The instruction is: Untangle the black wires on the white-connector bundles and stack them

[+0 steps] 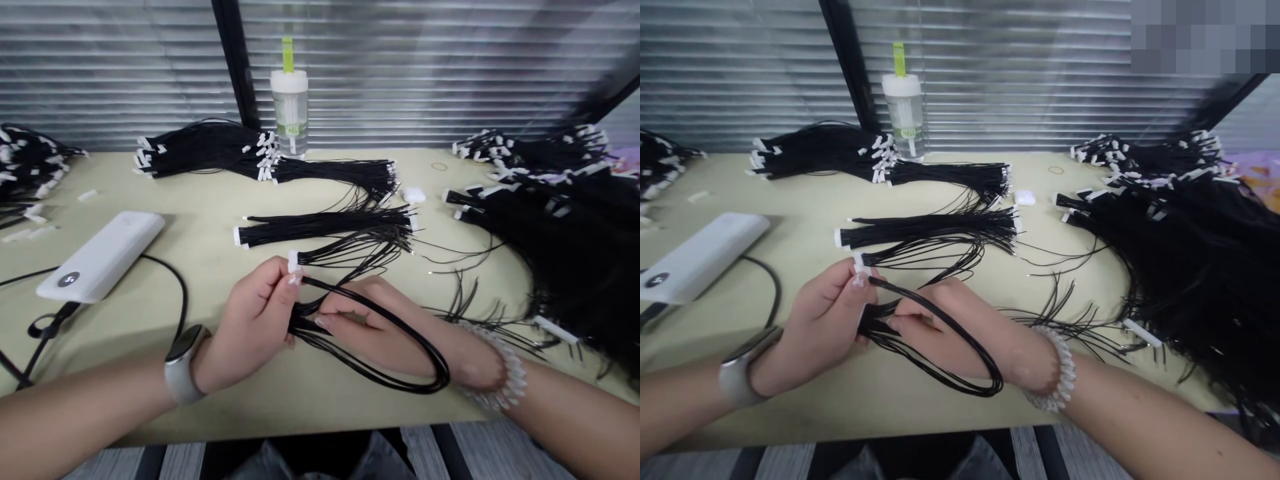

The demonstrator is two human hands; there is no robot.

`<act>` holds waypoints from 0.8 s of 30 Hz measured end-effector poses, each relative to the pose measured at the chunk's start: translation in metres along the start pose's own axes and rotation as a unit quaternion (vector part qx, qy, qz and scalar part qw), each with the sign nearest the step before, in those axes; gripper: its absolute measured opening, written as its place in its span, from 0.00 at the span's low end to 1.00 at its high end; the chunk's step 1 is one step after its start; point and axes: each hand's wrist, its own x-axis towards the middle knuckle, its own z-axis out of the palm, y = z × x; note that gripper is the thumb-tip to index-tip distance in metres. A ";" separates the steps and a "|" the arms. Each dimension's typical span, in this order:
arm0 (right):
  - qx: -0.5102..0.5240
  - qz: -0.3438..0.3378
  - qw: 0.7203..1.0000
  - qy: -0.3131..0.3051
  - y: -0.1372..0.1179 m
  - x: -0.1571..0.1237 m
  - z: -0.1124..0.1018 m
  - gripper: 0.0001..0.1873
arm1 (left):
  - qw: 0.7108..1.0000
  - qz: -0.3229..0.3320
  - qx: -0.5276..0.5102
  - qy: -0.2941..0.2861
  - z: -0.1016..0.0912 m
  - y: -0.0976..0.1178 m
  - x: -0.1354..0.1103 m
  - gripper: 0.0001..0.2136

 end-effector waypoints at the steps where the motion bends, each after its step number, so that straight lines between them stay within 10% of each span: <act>1: -0.005 0.000 1.000 -0.005 0.000 0.000 -0.001 0.14 | 1.000 -0.004 -0.002 0.003 0.001 0.001 0.000 0.12; 24: 0.007 0.028 0.999 -0.044 0.000 -0.005 -0.003 0.15 | 1.000 0.012 0.023 -0.016 0.001 0.002 -0.001 0.12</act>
